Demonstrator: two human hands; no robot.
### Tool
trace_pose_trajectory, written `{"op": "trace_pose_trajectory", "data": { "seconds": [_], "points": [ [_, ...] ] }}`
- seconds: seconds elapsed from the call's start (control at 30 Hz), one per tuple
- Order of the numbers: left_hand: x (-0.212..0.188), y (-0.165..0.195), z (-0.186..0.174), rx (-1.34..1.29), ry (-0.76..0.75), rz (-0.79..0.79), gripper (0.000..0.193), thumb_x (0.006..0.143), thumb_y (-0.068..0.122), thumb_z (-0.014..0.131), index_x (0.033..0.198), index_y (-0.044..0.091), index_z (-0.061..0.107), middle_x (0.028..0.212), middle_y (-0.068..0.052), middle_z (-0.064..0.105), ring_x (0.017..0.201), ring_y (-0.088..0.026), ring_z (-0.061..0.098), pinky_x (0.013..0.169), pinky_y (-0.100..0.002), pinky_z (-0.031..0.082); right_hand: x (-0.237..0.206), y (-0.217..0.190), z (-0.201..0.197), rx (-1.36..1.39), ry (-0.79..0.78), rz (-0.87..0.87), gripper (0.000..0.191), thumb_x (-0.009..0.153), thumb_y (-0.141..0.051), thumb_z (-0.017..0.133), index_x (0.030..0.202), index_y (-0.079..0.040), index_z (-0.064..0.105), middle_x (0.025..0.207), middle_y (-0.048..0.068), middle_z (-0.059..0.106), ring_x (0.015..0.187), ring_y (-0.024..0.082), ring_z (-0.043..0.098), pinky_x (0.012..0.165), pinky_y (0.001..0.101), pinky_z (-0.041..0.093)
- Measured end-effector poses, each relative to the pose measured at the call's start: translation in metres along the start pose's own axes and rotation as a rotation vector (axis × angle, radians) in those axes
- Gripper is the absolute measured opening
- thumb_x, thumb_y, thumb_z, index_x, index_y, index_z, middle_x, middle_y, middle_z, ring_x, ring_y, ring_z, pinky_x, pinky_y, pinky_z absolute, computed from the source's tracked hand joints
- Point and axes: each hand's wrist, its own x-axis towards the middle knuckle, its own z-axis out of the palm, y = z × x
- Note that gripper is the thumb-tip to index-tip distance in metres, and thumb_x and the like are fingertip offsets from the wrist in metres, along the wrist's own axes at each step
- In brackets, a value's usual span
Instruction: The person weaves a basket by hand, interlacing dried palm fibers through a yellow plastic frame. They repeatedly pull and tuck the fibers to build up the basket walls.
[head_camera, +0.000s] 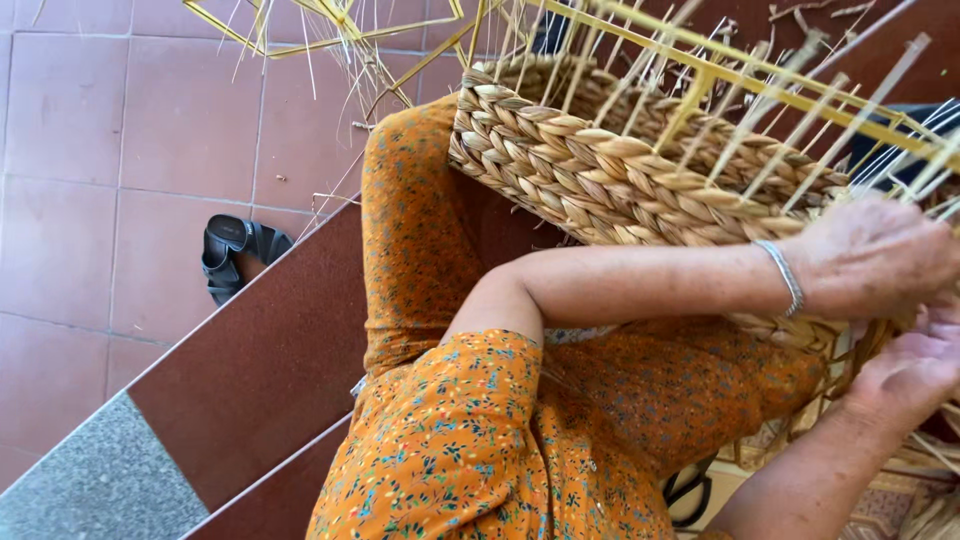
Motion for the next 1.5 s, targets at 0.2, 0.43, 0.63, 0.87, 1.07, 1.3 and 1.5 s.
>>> {"op": "trace_pose_trajectory", "data": {
  "seconds": [0.2, 0.43, 0.63, 0.87, 1.07, 1.3, 1.5],
  "points": [
    [0.017, -0.081, -0.129, -0.095, 0.373, -0.056, 0.038, 0.068, 0.051, 0.073, 0.053, 0.016, 0.07, 0.05, -0.01, 0.066, 0.048, -0.031, 0.067, 0.048, -0.045, 0.053, 0.056, 0.004, 0.063, -0.13, 0.065, 0.319, 0.078, 0.1, -0.071, 0.047, 0.153, -0.014, 0.039, 0.154, 0.006, 0.045, 0.132, 0.017, 0.051, 0.106, 0.0331, 0.044],
    [-0.066, -0.161, -0.233, -0.198, 0.509, 0.064, 0.027, 0.094, 0.033, 0.064, 0.076, 0.013, 0.064, 0.057, -0.008, 0.06, 0.051, -0.028, 0.063, 0.053, -0.044, 0.049, 0.088, -0.001, 0.078, 0.093, -0.004, 0.194, 0.084, 0.102, -0.047, 0.08, 0.162, -0.005, 0.041, 0.16, 0.014, 0.053, 0.142, 0.029, 0.057, 0.107, 0.0501, 0.053],
    [-0.176, -0.215, -0.272, -0.283, 0.371, -0.162, 0.021, 0.096, 0.028, 0.072, 0.089, 0.007, 0.073, 0.071, -0.011, 0.069, 0.062, -0.025, 0.07, 0.057, -0.038, 0.053, 0.051, 0.018, 0.134, 0.009, 0.03, 0.054, 0.061, 0.102, -0.031, 0.09, 0.141, 0.002, 0.055, 0.126, 0.009, 0.065, 0.109, 0.022, 0.066, 0.097, 0.0426, 0.06],
    [-0.232, -0.227, -0.281, -0.567, 0.24, -0.455, 0.025, 0.095, 0.027, 0.072, 0.083, 0.005, 0.071, 0.07, -0.002, 0.075, 0.062, -0.008, 0.076, 0.057, -0.029, 0.058, 0.011, 0.006, 0.194, -0.115, -0.01, -0.049, 0.058, 0.102, -0.028, 0.089, 0.141, -0.001, 0.056, 0.133, 0.006, 0.067, 0.113, 0.012, 0.065, 0.104, 0.028, 0.055],
    [-0.251, -0.238, -0.283, -0.788, 0.227, -0.496, 0.019, 0.098, 0.018, 0.073, 0.092, 0.001, 0.077, 0.072, -0.003, 0.073, 0.058, -0.006, 0.07, 0.051, -0.019, 0.059, -0.011, 0.001, 0.196, -0.228, -0.017, 0.028, 0.052, 0.099, -0.026, 0.087, 0.132, 0.0, 0.056, 0.125, 0.008, 0.068, 0.111, 0.013, 0.066, 0.102, 0.029, 0.055],
    [-0.256, -0.228, -0.274, -0.807, 0.235, -0.527, 0.019, 0.099, 0.015, 0.072, 0.09, -0.001, 0.077, 0.078, -0.005, 0.071, 0.057, -0.006, 0.068, 0.046, -0.021, 0.058, -0.019, -0.001, 0.197, -0.507, 0.009, 0.016, 0.055, 0.102, -0.034, 0.083, 0.134, 0.002, 0.057, 0.112, 0.007, 0.071, 0.096, 0.012, 0.067, 0.086, 0.028, 0.056],
    [-0.257, -0.227, -0.288, -0.75, 0.135, -0.534, 0.027, 0.103, 0.016, 0.069, 0.083, -0.001, 0.073, 0.071, -0.006, 0.068, 0.052, -0.007, 0.068, 0.042, -0.021, 0.053, -0.024, -0.009, 0.184, -1.166, -0.054, 0.045, 0.061, 0.103, -0.051, 0.078, 0.136, -0.002, 0.061, 0.082, 0.011, 0.068, 0.066, 0.016, 0.062, 0.064, 0.0264, 0.048]
  ]
}}
